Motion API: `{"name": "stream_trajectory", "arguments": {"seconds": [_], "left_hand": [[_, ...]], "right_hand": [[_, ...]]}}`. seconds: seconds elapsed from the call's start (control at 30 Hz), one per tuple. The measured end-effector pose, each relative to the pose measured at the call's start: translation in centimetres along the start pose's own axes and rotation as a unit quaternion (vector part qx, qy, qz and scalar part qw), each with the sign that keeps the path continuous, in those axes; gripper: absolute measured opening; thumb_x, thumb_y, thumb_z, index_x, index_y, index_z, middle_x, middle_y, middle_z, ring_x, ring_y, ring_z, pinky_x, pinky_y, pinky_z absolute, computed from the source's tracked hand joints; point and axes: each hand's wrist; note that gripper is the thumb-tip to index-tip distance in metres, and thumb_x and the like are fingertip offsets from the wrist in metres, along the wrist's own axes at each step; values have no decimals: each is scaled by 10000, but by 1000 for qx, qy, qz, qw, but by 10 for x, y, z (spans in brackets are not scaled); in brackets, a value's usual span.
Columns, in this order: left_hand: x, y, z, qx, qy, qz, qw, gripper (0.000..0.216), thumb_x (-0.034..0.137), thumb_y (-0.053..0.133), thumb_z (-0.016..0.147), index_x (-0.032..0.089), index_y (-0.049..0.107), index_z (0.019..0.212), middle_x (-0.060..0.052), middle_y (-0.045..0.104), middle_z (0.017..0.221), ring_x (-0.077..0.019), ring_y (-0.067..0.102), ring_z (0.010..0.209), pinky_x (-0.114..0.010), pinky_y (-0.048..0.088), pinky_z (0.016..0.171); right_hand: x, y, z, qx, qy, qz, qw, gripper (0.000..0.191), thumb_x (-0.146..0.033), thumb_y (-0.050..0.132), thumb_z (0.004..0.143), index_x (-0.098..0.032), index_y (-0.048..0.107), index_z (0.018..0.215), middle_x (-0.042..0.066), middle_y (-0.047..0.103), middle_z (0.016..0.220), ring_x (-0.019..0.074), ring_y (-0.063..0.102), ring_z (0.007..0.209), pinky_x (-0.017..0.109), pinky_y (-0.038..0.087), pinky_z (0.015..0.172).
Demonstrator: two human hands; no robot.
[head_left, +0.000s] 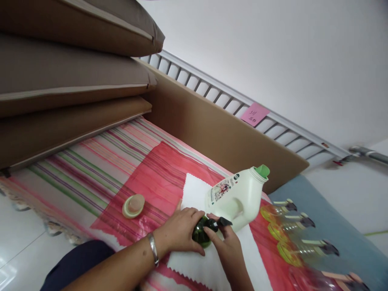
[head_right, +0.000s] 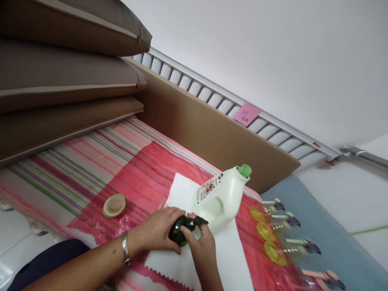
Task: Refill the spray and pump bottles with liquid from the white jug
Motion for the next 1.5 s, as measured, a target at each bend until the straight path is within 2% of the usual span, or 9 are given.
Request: {"name": "stream_trajectory", "arguments": {"seconds": [0.13, 0.33, 0.47, 0.63, 0.8, 0.97, 1.17, 1.4, 1.5], "left_hand": [[-1, 2, 0, -5, -8, 0, 1000, 775, 599, 716, 599, 254, 434, 1234, -88, 579, 1197, -311, 542, 1081, -458, 368, 949], [-1, 0, 0, 0, 2, -3, 1000, 755, 606, 706, 607, 249, 450, 1221, -87, 588, 1190, -298, 548, 1073, -429, 398, 921], [0, -1, 0, 1, -1, 0, 1000, 732, 607, 705, 609, 255, 458, 1202, -75, 606, 1152, -300, 555, 1058, -481, 320, 993], [0, 0, 0, -1, 1, 0, 1000, 753, 605, 712, 602, 261, 447, 1217, -77, 593, 1179, -301, 549, 1072, -478, 308, 1007], [1, -1, 0, 1, 1, 4, 1000, 742, 614, 698, 610, 254, 451, 1210, -81, 601, 1167, -300, 559, 1055, -476, 339, 980], [2, -2, 0, 2, 4, 6, 1000, 723, 608, 701, 610, 257, 462, 1196, -77, 599, 1176, -296, 561, 1052, -493, 316, 999], [-1, 1, 1, -3, -1, 4, 1000, 754, 602, 720, 595, 262, 450, 1212, -71, 606, 1154, -300, 561, 1049, -507, 272, 1029], [0, 0, 0, -1, -5, 1, 1000, 757, 578, 719, 606, 242, 453, 1229, -89, 590, 1181, -303, 548, 1075, -470, 343, 978], [1, -1, 0, -2, -7, -6, 1000, 742, 544, 723, 615, 238, 454, 1235, -87, 592, 1177, -299, 547, 1076, -447, 377, 939]], "right_hand": [[-9, -3, -1, -53, 0, 46, 998, 468, -401, 679, 694, -200, 633, 1114, 95, 636, 1201, 302, 543, 1150, 447, 427, 996], [-7, -4, 2, -27, 0, -23, 999, 436, -397, 715, 624, -169, 672, 992, 112, 689, 1071, 333, 577, 1079, 467, 422, 992], [-2, -1, 1, -56, -18, 23, 998, 474, -422, 653, 703, -189, 627, 1115, 96, 644, 1185, 297, 555, 1131, 428, 418, 1005], [0, 6, -3, 27, -37, -13, 999, 394, -405, 702, 632, -189, 661, 959, 88, 696, 1021, 321, 590, 1039, 447, 446, 955], [6, 4, -2, -33, -39, 28, 998, 469, -428, 649, 699, -209, 606, 1112, 82, 632, 1197, 293, 548, 1133, 422, 421, 991], [5, 2, -3, 28, -12, -56, 998, 471, -442, 681, 647, -182, 630, 1036, 100, 678, 1082, 327, 577, 1072, 452, 455, 948], [5, -2, -2, -36, -23, -8, 999, 487, -457, 638, 715, -198, 619, 1127, 81, 631, 1209, 310, 526, 1164, 428, 410, 1014], [5, 9, -3, 63, 14, -77, 995, 485, -503, 671, 643, -191, 635, 1012, 99, 688, 1061, 340, 578, 1066, 458, 456, 932], [6, 9, -3, 25, -10, -41, 999, 522, -473, 646, 675, -181, 593, 1104, 110, 639, 1169, 316, 553, 1116, 449, 438, 967]]}}
Point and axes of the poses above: each hand's wrist, its own z-axis towards the middle knuckle, its own y-axis out of the palm, x = y × z
